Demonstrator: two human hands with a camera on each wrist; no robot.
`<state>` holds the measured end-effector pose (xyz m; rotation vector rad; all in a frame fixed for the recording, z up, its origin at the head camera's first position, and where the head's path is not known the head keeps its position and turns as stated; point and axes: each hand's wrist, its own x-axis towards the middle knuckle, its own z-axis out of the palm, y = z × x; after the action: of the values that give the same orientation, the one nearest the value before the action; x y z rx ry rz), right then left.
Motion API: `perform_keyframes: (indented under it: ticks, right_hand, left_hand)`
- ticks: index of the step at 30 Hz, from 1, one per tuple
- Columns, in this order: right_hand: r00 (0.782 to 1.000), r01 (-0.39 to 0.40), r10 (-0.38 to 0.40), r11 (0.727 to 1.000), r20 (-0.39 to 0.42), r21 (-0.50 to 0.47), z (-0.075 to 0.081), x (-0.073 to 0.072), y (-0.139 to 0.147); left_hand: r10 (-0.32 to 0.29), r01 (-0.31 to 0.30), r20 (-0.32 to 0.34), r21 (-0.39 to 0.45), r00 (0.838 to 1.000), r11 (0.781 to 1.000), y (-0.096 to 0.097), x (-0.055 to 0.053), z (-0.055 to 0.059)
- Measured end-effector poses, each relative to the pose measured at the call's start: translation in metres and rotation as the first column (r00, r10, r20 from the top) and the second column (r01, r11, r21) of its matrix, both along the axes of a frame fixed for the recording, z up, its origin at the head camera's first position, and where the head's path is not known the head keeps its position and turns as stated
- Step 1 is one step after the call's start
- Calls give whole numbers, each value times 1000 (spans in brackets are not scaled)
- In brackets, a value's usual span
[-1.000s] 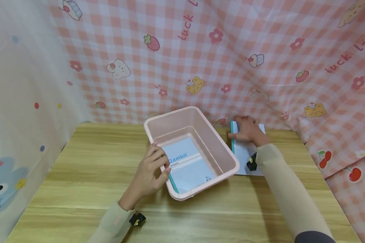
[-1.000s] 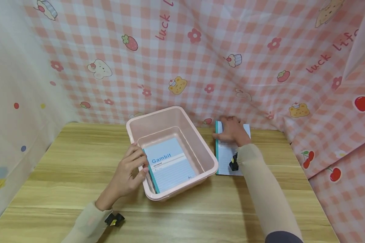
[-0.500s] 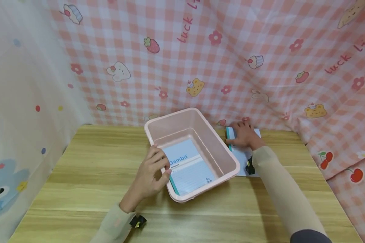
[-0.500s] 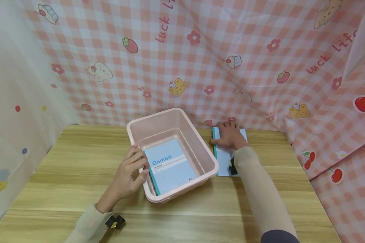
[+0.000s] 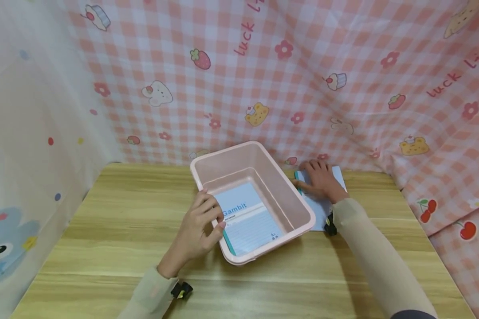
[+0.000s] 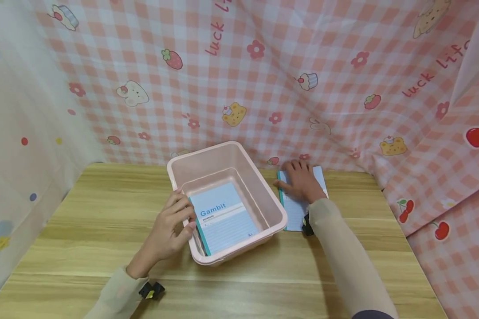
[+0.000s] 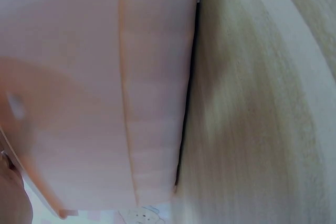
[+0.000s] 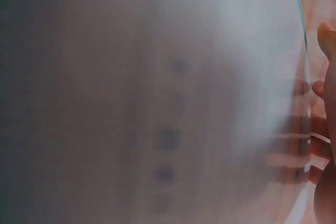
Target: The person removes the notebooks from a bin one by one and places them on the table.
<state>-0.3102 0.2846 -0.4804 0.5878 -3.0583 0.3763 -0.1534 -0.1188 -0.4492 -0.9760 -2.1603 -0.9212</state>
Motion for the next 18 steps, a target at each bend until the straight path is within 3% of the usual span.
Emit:
perform_keyframes:
  ticks: [9,18]
  right_hand:
    - [998,-5,4,1000,-58,-14,2,6,-3]
    - [996,-38,33,997,-82,-62,18,18,-9]
  left_hand:
    - [0,0,1,3,1000,1000,-1,0,-1]
    - [-8,8,0,7,1000,1000,0,-1,-1]
